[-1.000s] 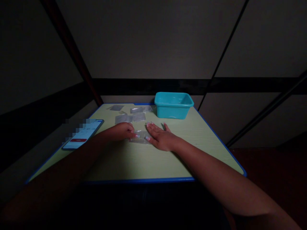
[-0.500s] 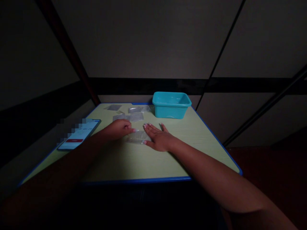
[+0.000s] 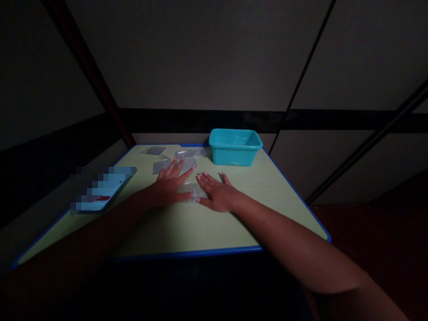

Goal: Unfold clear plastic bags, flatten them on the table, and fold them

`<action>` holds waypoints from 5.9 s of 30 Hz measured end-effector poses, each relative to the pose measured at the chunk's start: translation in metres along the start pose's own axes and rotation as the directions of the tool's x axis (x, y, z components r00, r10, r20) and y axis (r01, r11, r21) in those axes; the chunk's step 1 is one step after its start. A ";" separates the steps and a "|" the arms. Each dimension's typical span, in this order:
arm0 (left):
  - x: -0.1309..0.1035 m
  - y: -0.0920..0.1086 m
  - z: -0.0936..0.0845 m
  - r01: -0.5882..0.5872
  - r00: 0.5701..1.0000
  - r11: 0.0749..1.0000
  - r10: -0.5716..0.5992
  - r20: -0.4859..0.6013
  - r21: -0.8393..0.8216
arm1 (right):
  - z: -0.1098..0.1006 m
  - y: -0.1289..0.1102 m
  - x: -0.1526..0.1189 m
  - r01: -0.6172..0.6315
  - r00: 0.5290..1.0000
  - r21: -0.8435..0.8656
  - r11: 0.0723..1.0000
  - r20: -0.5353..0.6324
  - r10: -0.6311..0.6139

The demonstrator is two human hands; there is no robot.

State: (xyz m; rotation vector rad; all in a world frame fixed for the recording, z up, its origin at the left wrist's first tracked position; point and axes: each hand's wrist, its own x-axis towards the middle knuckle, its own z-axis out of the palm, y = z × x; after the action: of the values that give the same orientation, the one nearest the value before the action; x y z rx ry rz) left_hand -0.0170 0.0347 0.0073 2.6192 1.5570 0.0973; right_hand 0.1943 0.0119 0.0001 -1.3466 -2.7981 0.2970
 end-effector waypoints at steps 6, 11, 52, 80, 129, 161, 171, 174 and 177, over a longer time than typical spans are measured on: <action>0.000 -0.010 -0.005 0.095 0.975 0.995 -0.090 0.202 -0.014 | 0.000 -0.001 0.002 -0.004 1.000 0.017 1.000 0.024 0.003; 0.005 -0.014 -0.005 0.005 0.999 0.998 -0.007 -0.039 -0.070 | -0.007 0.004 -0.002 0.028 1.000 0.113 0.993 -0.001 -0.028; 0.008 0.000 -0.003 -0.472 0.881 0.842 0.436 -0.185 -0.260 | -0.008 0.028 0.010 -0.238 0.922 0.347 0.907 -0.213 0.324; 0.006 -0.003 -0.007 -0.400 0.916 0.865 0.388 -0.101 -0.302 | -0.008 0.038 0.005 -0.196 0.937 0.358 0.913 -0.206 0.282; 0.003 0.007 -0.011 0.178 0.969 0.394 0.088 0.230 -0.902 | -0.015 0.030 0.001 -0.270 0.925 0.260 0.927 -0.198 0.325; 0.006 -0.003 -0.002 -0.152 0.987 0.811 0.159 -0.038 -0.565 | -0.006 0.012 0.000 0.289 0.955 0.379 0.879 -0.176 -0.238; 0.002 0.006 -0.012 -0.380 0.913 0.898 0.326 -0.245 -0.221 | -0.009 0.011 -0.001 0.285 0.957 0.382 0.879 -0.167 -0.237; 0.001 0.006 -0.013 -0.453 0.891 0.851 0.436 -0.122 -0.265 | -0.013 0.012 -0.004 0.281 0.959 0.424 0.861 -0.145 -0.242; 0.002 0.003 -0.010 -0.463 0.886 0.843 0.451 -0.109 -0.275 | -0.021 0.019 -0.007 0.244 0.969 0.476 0.845 -0.157 -0.192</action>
State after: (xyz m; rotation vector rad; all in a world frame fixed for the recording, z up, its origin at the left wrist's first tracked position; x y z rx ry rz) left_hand -0.0146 0.0361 0.0178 2.6871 0.8072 0.3856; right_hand 0.2149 0.0215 0.0174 -0.8887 -2.5022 0.8371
